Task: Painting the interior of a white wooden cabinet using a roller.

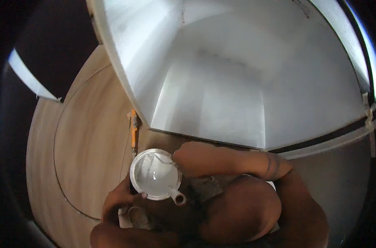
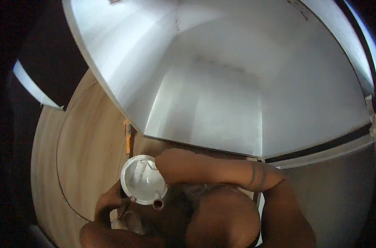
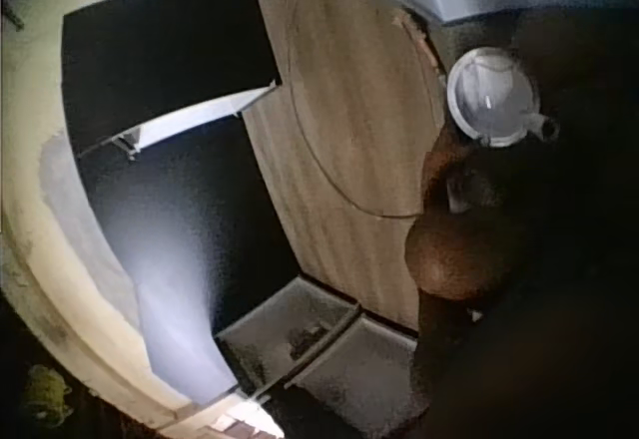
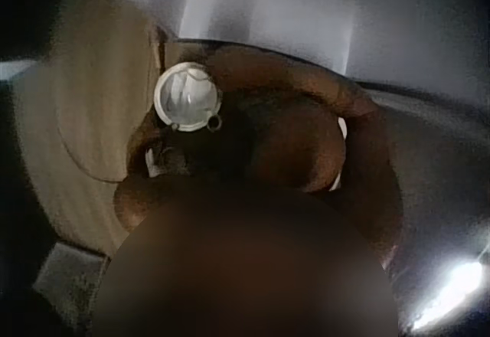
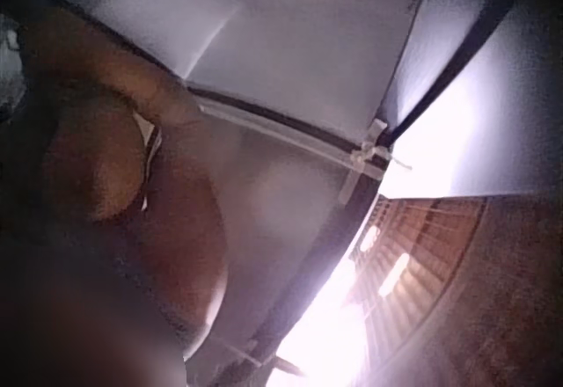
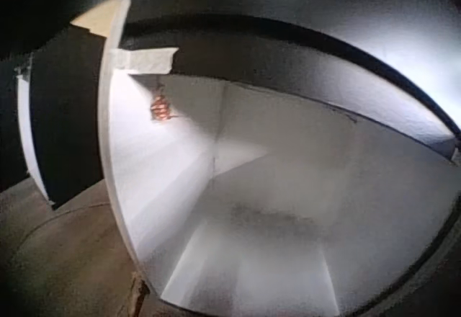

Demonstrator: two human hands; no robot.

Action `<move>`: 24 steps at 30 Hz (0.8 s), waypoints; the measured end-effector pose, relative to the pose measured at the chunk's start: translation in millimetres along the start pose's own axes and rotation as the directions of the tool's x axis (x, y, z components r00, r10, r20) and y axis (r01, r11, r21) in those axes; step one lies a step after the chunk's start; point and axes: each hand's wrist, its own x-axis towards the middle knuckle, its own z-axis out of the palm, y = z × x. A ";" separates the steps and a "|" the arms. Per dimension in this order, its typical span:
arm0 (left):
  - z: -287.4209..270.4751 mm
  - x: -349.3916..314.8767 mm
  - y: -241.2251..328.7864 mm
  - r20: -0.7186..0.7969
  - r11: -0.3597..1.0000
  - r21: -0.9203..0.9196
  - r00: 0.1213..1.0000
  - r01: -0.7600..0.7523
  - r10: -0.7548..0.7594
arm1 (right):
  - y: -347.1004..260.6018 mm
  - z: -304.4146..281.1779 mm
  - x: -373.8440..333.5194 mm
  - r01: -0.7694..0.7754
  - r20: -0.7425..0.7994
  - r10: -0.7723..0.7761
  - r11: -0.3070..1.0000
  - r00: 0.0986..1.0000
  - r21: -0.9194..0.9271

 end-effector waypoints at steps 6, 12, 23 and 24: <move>8.7 -17.4 5.8 -0.107 0.982 -0.185 0.992 0.044 -0.065 | 5.4 -11.8 -28.0 0.048 -0.101 -0.041 0.996 0.994 0.070; 6.3 -6.8 18.3 -0.082 0.989 -0.101 0.990 0.107 -0.115 | 7.9 -2.6 -13.5 0.028 -0.048 -0.023 0.993 0.999 0.115; -0.6 -7.9 -12.7 -0.114 0.981 -0.177 0.988 0.081 -0.103 | 22.0 3.9 -14.7 0.005 0.021 -0.007 0.997 1.000 0.080; -1.1 -8.6 -17.7 -0.106 0.987 -0.151 0.992 0.046 -0.063 | 29.3 -3.7 -23.4 -0.017 0.006 0.016 0.988 1.000 0.156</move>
